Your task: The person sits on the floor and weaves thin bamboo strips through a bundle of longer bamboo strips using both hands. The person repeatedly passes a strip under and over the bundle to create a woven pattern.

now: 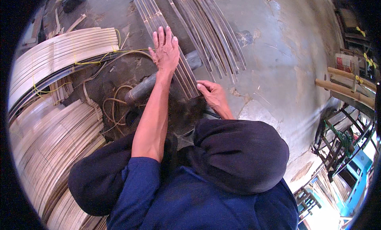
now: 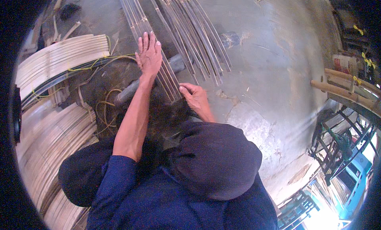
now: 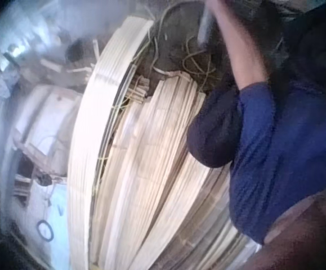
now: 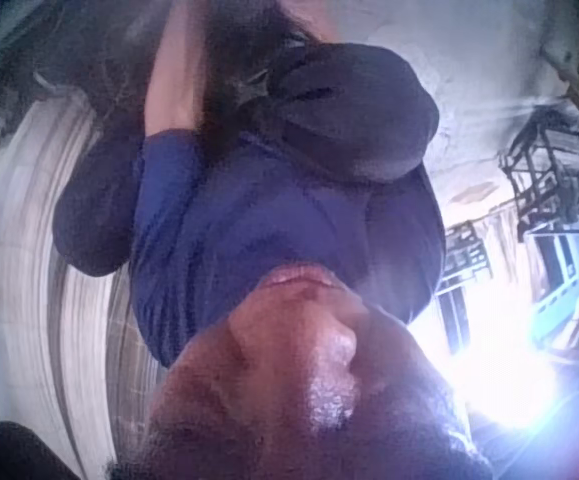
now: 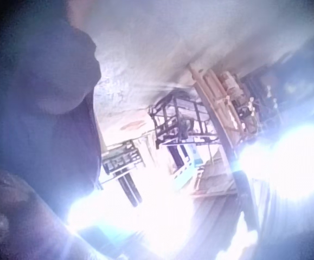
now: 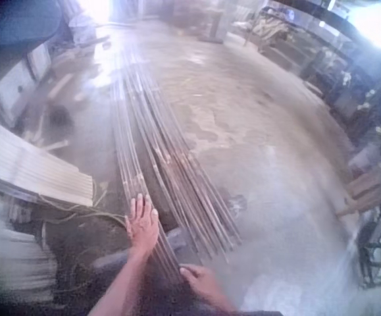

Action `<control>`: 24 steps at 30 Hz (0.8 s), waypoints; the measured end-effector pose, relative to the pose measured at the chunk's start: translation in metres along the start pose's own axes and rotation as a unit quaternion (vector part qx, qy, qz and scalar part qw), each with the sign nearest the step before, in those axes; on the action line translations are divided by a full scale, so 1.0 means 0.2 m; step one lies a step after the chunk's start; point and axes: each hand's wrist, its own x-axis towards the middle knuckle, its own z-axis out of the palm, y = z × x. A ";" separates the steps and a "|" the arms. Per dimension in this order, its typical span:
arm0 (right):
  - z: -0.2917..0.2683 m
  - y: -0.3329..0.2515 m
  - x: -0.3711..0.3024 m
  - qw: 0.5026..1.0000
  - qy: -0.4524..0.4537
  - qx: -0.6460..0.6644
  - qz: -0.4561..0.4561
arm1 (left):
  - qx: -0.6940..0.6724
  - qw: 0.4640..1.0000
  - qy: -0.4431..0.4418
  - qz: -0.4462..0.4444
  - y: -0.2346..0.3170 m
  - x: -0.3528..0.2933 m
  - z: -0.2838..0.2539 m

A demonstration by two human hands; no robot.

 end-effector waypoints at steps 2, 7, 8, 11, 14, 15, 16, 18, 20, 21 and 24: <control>0.00 -0.02 0.00 1.000 0.006 -0.012 -0.003 | 0.006 1.000 0.004 0.003 0.00 0.00 0.00; -0.03 -0.14 -0.07 0.989 0.051 -0.138 -0.027 | 0.048 0.999 -0.003 0.012 0.00 0.00 0.01; -0.06 -0.14 -0.07 0.987 0.077 -0.137 -0.030 | 0.050 0.999 -0.001 0.016 0.00 -0.01 0.01; -0.16 -0.19 -0.10 0.978 0.137 -0.153 -0.023 | 0.053 0.998 0.003 0.016 0.00 0.00 0.02; -0.21 -0.23 -0.13 0.965 0.165 -0.203 -0.037 | 0.055 0.998 0.002 0.003 -0.01 -0.01 0.00; -0.22 -0.23 -0.13 0.961 0.171 -0.213 -0.038 | 0.060 0.998 0.000 0.005 0.00 0.00 0.01; -0.23 -0.22 -0.12 0.958 0.177 -0.224 -0.039 | 0.064 0.998 -0.002 0.007 0.01 0.00 0.01; -0.23 -0.21 -0.11 0.957 0.176 -0.225 -0.046 | 0.065 0.998 -0.008 0.013 0.02 0.00 0.02; -0.19 -0.21 -0.10 0.963 0.163 -0.206 -0.058 | 0.065 0.998 -0.018 0.006 0.01 0.00 0.02; -0.14 -0.18 -0.12 0.967 0.163 -0.178 -0.087 | 0.062 0.998 -0.020 0.006 0.01 0.00 -0.01; -0.10 -0.09 -0.22 0.972 0.121 -0.189 -0.072 | 0.064 0.998 -0.021 0.011 0.01 0.01 -0.01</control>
